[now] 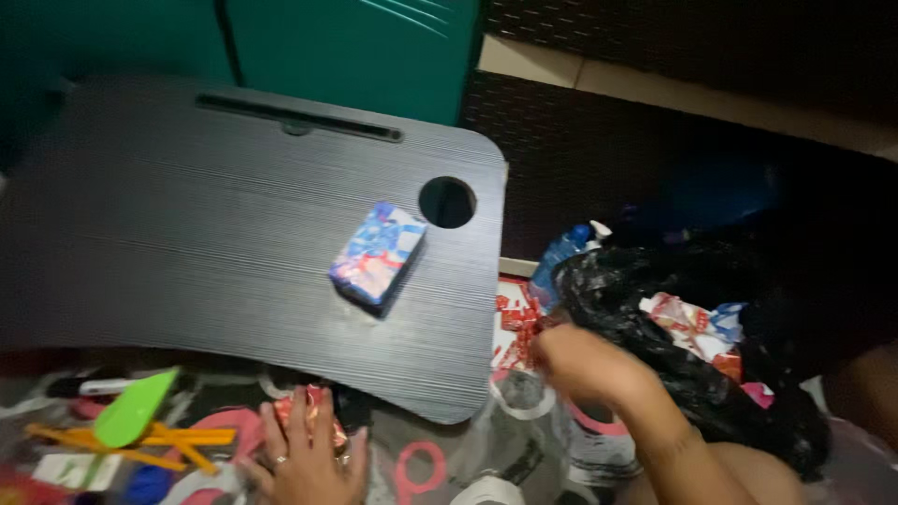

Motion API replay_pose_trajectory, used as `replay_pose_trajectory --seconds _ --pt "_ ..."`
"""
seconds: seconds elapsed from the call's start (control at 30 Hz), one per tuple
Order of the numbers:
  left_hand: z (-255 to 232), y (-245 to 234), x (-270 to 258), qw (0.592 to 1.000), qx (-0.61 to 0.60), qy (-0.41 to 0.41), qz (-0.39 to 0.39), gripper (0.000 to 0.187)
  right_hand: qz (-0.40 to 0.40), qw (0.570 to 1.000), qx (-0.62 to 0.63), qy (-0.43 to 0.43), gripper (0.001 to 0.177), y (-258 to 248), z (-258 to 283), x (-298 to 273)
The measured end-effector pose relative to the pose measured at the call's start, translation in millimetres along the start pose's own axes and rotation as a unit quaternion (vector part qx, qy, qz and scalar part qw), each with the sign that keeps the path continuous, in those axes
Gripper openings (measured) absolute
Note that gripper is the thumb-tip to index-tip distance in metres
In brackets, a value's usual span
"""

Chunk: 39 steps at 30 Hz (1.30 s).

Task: The person sits and sorts through a pile of stationery items, including pencils, markers, erasers, and small boxes. They unwrap and rewrap some items, then place them on a small table or into a black plastic bag.

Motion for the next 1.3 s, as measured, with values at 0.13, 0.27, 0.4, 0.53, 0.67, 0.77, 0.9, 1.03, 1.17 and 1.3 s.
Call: replay_pose_trajectory --seconds 0.13,0.27,0.4,0.53,0.67,0.77,0.9,1.03,1.17,1.3 --pt "2 30 -3 0.995 0.063 0.031 0.073 0.081 0.039 0.990 0.019 0.134 0.031 100 -120 67" --pt "7 17 -6 0.998 0.026 0.043 -0.035 0.080 -0.027 0.993 0.044 0.107 0.035 213 -189 115" --pt "6 24 -3 0.999 0.015 0.035 -0.012 0.082 -0.078 0.959 0.144 0.231 0.037 245 -249 112" --pt "3 -4 1 0.993 -0.083 0.022 -0.075 0.078 -0.213 0.948 0.185 0.149 0.034 176 -210 109" --pt "9 -39 10 0.979 -0.164 -0.033 -0.113 0.071 -0.285 0.924 0.179 0.183 0.047 61 -148 73" --pt "25 -61 24 0.953 -0.255 -0.064 -0.152 0.063 -0.382 0.890 0.119 0.220 0.051 -24 -93 27" --pt "42 -68 34 0.924 -0.343 -0.086 -0.146 0.054 -0.413 0.821 0.392 -0.050 0.034 -57 51 -25" --pt "40 -67 29 0.895 -0.408 -0.122 -0.129 0.054 -0.164 0.919 0.294 -0.207 0.041 50 193 -45" --pt "37 -73 18 0.906 -0.394 -0.082 -0.128 0.055 -0.142 0.965 0.123 -0.186 0.056 111 202 -24" --pt "29 -69 18 0.932 -0.343 -0.009 -0.118 0.066 -0.142 0.965 0.058 -0.211 0.098 110 200 -30"
Point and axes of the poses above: each hand's wrist, its own x-axis towards the middle knuckle, its own y-axis out of the palm, z = x × y, the point moved 10 cm from there along x, towards the middle knuckle, and after that the axes turned 14 degrees about -z, right-handed, at the moved point
